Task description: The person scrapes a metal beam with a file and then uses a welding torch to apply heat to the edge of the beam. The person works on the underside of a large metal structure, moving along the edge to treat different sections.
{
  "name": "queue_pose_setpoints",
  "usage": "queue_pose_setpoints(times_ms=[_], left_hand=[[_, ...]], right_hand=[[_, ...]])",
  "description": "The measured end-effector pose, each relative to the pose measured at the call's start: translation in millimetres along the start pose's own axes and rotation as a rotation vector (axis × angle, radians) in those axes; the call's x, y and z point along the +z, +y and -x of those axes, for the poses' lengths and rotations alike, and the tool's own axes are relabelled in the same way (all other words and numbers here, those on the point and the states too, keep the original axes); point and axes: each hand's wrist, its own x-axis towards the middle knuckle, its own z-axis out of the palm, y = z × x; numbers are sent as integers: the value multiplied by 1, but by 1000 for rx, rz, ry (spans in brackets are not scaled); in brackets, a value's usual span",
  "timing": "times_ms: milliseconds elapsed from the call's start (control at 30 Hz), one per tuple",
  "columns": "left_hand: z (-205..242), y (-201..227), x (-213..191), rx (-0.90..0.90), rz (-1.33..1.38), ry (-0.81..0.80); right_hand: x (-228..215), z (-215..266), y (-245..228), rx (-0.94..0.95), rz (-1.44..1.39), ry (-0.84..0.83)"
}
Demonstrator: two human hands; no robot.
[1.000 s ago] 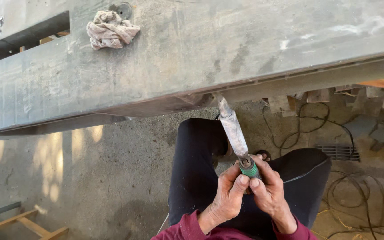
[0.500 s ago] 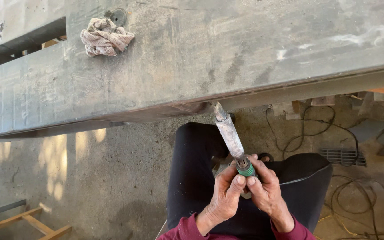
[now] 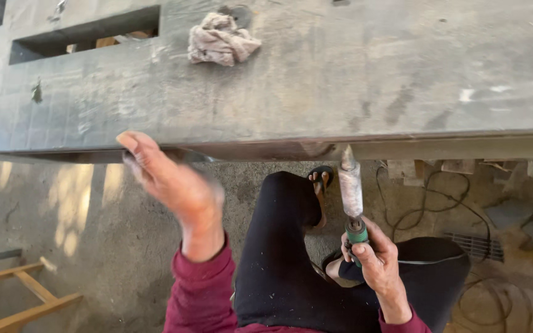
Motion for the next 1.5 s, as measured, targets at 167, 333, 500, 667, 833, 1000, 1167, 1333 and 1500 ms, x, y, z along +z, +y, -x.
queue_pose_setpoints(times_ms=[167,333,500,667,833,1000,1167,1333,1500], left_hand=[[5,-28,17,178,-294,-44],[-19,-75,32,33,-126,19],[-38,-103,21,-187,229,19],[-52,-147,28,-166,8,37],[-43,-150,20,-119,-92,-63],[12,-74,-17,-418,582,52],[60,-15,-13,-991,1144,-291],[76,-11,21,-1030,1690,-289],[91,-17,33,-1037,1786,-396]], right_hand=[[15,1,0,27,-31,21],[28,0,0,51,-7,-29],[43,-9,2,65,69,-95],[56,-19,13,92,246,-142],[69,-25,23,33,180,-150],[85,-16,23,34,171,-99],[99,-9,26,19,164,-64],[103,-4,21,74,190,-26],[103,-3,13,87,232,7]])
